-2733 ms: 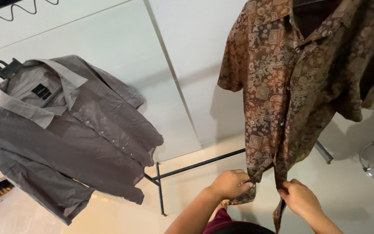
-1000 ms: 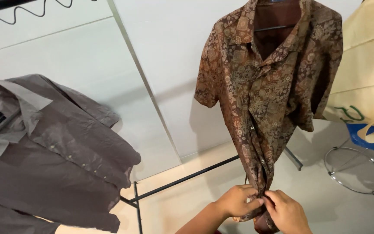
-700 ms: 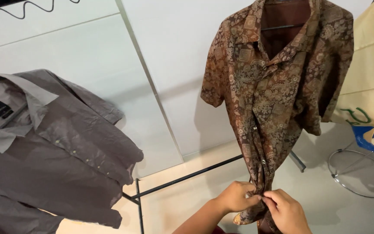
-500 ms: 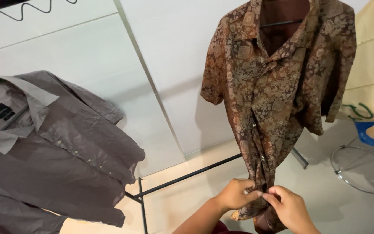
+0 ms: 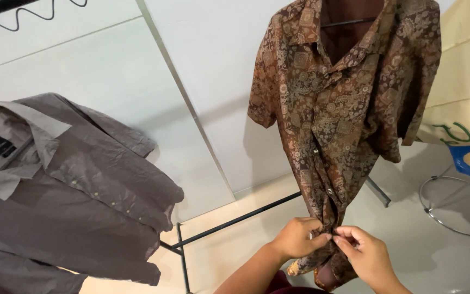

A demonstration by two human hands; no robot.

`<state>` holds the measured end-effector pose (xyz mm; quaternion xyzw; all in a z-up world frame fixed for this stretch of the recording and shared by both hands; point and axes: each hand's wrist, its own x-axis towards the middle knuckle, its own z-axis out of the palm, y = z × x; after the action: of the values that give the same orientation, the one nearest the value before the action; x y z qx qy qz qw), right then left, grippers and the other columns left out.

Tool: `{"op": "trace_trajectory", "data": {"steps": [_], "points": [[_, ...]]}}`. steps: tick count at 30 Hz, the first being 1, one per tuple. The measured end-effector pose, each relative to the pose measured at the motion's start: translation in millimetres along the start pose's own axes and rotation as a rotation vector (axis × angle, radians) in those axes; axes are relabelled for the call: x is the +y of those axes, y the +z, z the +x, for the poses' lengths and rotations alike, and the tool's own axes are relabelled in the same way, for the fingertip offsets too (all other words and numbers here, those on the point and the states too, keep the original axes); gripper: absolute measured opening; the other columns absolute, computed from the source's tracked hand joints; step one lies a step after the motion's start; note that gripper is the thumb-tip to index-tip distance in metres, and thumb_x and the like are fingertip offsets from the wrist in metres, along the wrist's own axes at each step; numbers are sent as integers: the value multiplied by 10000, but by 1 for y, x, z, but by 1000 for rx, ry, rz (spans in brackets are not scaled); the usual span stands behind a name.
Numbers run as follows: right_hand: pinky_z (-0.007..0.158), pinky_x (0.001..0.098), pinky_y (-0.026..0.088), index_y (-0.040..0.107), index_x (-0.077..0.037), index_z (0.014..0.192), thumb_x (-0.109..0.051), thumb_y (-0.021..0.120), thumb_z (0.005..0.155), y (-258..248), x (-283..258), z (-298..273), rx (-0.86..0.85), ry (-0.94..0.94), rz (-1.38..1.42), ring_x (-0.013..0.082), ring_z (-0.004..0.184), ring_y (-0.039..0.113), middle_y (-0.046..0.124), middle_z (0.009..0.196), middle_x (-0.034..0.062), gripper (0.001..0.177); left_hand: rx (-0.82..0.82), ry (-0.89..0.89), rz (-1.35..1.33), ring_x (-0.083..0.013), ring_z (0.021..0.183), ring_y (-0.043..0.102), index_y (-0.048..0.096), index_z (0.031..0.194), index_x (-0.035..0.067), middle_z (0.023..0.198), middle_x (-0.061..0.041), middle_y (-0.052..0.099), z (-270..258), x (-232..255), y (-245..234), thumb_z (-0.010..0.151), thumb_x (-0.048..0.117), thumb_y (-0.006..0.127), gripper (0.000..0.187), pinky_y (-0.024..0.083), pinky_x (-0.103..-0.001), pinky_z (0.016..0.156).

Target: The person buttons a gray short-sleeved shirt hanging on a rack, then buttons a brown patterned short-sleeved shirt. Both shirts are handled one at a time and left hanging on the rack after buttoning.

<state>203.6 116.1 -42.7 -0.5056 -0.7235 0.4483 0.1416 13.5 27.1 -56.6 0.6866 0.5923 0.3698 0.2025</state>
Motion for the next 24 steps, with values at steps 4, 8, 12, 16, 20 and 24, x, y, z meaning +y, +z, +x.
{"op": "trace_trajectory", "data": {"steps": [4, 8, 12, 16, 20, 24], "points": [[903, 231, 608, 839, -207, 1089, -253, 780, 858, 10, 15, 2, 99, -148, -37, 39, 960, 787, 870, 1022, -76, 243, 59, 24, -9, -210, 627, 437, 489, 768, 89, 697, -50, 483, 1, -9, 8, 1027, 274, 658, 361, 364, -371, 605], [960, 240, 618, 780, -189, 1125, -210, 772, 856, 13, 20, 4, 144, -232, -23, 66, 993, 808, 862, 1058, -42, 270, 104, -3, 4, -219, 640, 452, 471, 757, 82, 705, -55, 482, 3, -17, 13, 1006, 278, 670, 374, 358, -383, 599], [987, 238, 567, 782, -209, 1162, -236, 778, 855, 8, 12, 5, 114, -112, 20, 72, 1022, 789, 866, 1073, -30, 308, 119, -28, -50, -214, 669, 490, 508, 764, 87, 725, -58, 522, 5, -18, 16, 992, 255, 673, 328, 384, -378, 621], [950, 255, 561, 758, -234, 1196, -265, 820, 817, 13, 26, 16, 137, -122, -16, 103, 965, 786, 837, 1062, -39, 385, 114, -40, -77, -215, 665, 454, 460, 736, 87, 699, -56, 471, 9, -17, 16, 1011, 275, 657, 387, 356, -383, 622], [860, 270, 601, 712, -254, 1185, -326, 754, 849, 15, 38, 25, 181, -331, -235, 68, 987, 771, 806, 1066, -97, 346, 52, 33, -139, -215, 673, 441, 436, 764, 88, 709, -51, 449, 6, -12, 9, 1064, 213, 581, 356, 358, -372, 643], [806, 287, 580, 665, -203, 1124, -253, 741, 858, 19, 47, 31, 288, -698, -293, 100, 882, 747, 760, 1019, -81, 281, 67, 35, -214, -195, 725, 487, 514, 819, 93, 780, -38, 519, 3, -12, 10, 1025, 196, 635, 260, 389, -354, 680]]}}
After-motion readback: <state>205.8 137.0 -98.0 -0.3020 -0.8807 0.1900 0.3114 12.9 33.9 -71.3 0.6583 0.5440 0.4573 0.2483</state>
